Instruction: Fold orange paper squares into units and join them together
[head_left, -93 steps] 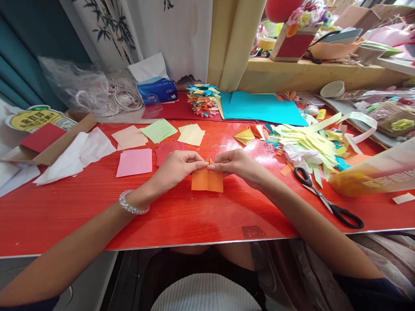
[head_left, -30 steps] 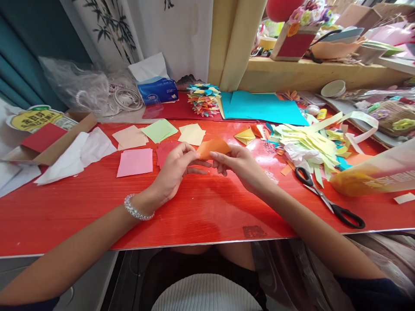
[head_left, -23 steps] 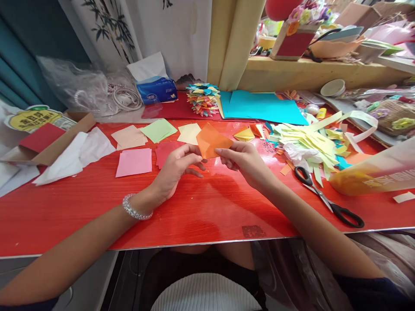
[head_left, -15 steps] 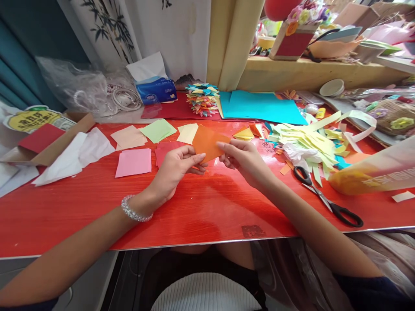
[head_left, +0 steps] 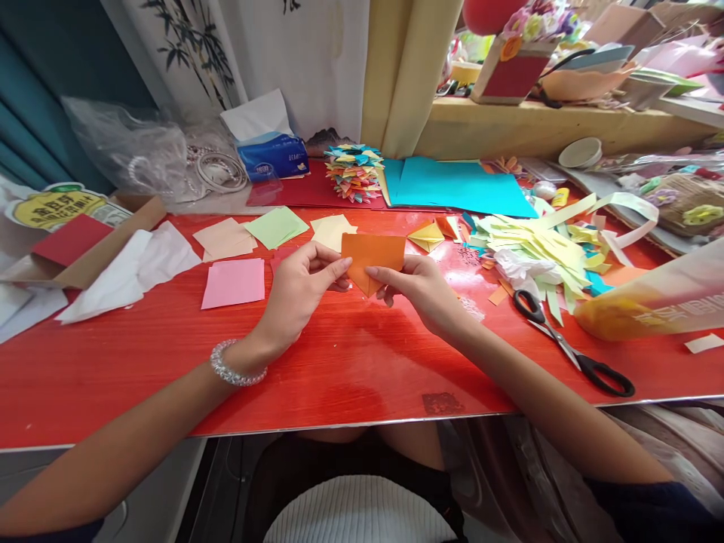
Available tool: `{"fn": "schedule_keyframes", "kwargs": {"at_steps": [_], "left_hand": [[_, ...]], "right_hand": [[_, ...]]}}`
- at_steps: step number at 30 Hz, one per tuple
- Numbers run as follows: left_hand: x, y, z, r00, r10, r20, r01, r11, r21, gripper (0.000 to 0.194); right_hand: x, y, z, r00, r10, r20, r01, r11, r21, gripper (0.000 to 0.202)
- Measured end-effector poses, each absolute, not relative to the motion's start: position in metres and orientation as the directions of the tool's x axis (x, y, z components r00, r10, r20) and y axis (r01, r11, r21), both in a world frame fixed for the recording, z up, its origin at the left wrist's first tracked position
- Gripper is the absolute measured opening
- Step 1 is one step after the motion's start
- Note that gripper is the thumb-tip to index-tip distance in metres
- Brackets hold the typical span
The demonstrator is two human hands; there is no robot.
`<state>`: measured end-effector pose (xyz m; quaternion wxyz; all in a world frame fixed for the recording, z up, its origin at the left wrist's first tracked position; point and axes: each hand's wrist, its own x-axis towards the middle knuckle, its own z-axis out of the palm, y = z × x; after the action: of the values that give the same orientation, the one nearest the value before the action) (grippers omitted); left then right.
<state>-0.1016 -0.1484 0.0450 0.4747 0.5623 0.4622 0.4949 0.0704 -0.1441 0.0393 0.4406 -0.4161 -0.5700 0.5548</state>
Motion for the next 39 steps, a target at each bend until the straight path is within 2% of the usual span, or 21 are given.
{"fn": "schedule_keyframes", "kwargs": {"at_steps": [3, 6, 8, 11, 14, 17, 22, 26, 29, 32, 35, 39], "left_hand": [[-0.102, -0.149, 0.044, 0.084, 0.985, 0.148, 0.091, -0.156, 0.984, 0.019], [-0.102, -0.15, 0.042, 0.035, 0.97, 0.241, 0.176, -0.243, 0.954, 0.013], [-0.103, -0.151, 0.042, 0.003, 0.939, 0.344, 0.303, -0.329, 0.895, 0.009], [-0.104, -0.154, 0.042, 0.062, 0.867, 0.495, 0.469, -0.463, 0.752, 0.01], [-0.104, -0.155, 0.044, 0.17, 0.813, 0.557, 0.488, -0.561, 0.669, 0.015], [-0.105, -0.154, 0.045, 0.196, 0.838, 0.509, 0.411, -0.542, 0.733, 0.017], [-0.106, -0.147, 0.047, 0.163, 0.929, 0.332, 0.163, -0.358, 0.919, 0.017], [-0.107, -0.14, 0.049, 0.148, 0.958, 0.244, 0.042, -0.252, 0.967, 0.017], [-0.109, -0.137, 0.052, 0.166, 0.972, 0.168, 0.027, -0.175, 0.984, 0.026], [-0.111, -0.136, 0.053, 0.231, 0.968, 0.098, 0.046, -0.112, 0.993, 0.024], [-0.112, -0.136, 0.054, 0.271, 0.96, 0.077, 0.085, -0.104, 0.991, 0.029], [-0.111, -0.137, 0.054, 0.301, 0.952, 0.062, 0.144, -0.11, 0.983, 0.025]], "right_hand": [[0.069, -0.145, 0.039, -0.284, 0.959, 0.023, -0.07, 0.003, -0.998, 0.022], [0.068, -0.145, 0.038, -0.31, 0.95, -0.033, -0.092, -0.064, -0.994, 0.022], [0.068, -0.145, 0.038, -0.313, 0.948, -0.065, -0.085, -0.096, -0.992, 0.021], [0.068, -0.145, 0.04, -0.307, 0.948, -0.084, -0.091, -0.117, -0.989, 0.02], [0.069, -0.144, 0.042, -0.311, 0.948, -0.072, -0.122, -0.115, -0.986, 0.02], [0.071, -0.143, 0.042, -0.321, 0.946, -0.047, -0.14, -0.097, -0.985, 0.023], [0.074, -0.142, 0.043, -0.331, 0.943, -0.038, -0.123, -0.083, -0.989, 0.025], [0.076, -0.141, 0.044, -0.333, 0.943, -0.03, -0.095, -0.066, -0.993, 0.024], [0.079, -0.14, 0.046, -0.353, 0.935, -0.018, -0.056, -0.04, -0.998, 0.024], [0.081, -0.14, 0.047, -0.397, 0.918, -0.025, -0.016, -0.034, -0.999, 0.022], [0.082, -0.14, 0.049, -0.426, 0.904, -0.044, 0.017, -0.041, -0.999, 0.023], [0.081, -0.141, 0.049, -0.43, 0.902, -0.042, 0.034, -0.03, -0.999, 0.025]]}}
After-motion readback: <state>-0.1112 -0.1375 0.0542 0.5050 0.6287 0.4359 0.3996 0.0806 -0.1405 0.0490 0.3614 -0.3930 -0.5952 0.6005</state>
